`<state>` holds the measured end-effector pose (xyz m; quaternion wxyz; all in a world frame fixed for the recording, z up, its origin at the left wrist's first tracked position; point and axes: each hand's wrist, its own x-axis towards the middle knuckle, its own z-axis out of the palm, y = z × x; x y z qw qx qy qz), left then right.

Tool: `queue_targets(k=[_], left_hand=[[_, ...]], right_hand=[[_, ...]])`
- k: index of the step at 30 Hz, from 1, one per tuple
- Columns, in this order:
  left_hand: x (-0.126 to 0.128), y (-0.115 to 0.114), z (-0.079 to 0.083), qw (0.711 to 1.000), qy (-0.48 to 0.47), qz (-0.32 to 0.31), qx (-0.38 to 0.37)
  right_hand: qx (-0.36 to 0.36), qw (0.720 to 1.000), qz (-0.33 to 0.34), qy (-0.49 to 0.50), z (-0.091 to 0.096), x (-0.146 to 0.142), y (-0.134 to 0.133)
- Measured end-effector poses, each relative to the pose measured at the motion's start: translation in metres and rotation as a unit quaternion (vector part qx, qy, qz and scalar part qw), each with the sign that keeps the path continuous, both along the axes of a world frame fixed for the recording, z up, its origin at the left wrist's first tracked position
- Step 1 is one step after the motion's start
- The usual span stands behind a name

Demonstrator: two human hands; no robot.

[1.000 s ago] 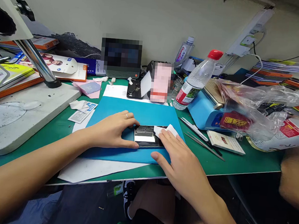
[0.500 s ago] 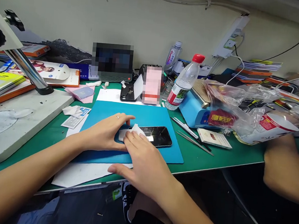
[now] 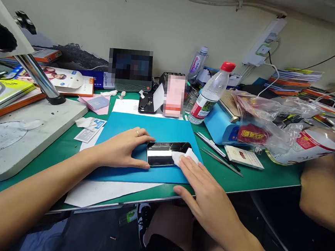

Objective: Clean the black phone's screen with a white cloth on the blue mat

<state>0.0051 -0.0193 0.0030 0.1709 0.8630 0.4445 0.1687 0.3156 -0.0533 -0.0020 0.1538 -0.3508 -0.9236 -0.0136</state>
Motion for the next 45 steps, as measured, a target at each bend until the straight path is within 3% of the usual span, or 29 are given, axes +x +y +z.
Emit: queue_targets(k=[11, 21, 26, 31, 40, 45], left_hand=[[0.0, 0.0, 0.0, 1.0, -0.002, 0.002, 0.001], [-0.003, 0.0, 0.002, 0.997, -0.048, -0.024, -0.047], [-0.003, -0.001, 0.004, 0.998, -0.036, -0.019, -0.05], [-0.002, -0.001, 0.007, 0.998, -0.026, -0.013, -0.056], [0.001, -0.001, 0.004, 0.999, -0.019, -0.011, -0.042], [0.005, -0.003, 0.002, 1.0, -0.002, 0.008, -0.022]], right_hand=[[0.001, 0.998, -0.058, 0.037, -0.013, 0.004, -0.003], [-0.077, 0.995, 0.027, 0.062, -0.008, -0.061, -0.016], [-0.063, 0.995, 0.059, 0.046, -0.003, -0.041, -0.004], [-0.034, 0.999, 0.026, 0.025, 0.0, -0.013, 0.002], [-0.052, 0.996, 0.037, 0.056, -0.006, -0.062, -0.016], [-0.063, 0.997, 0.011, 0.051, -0.006, -0.039, -0.013]])
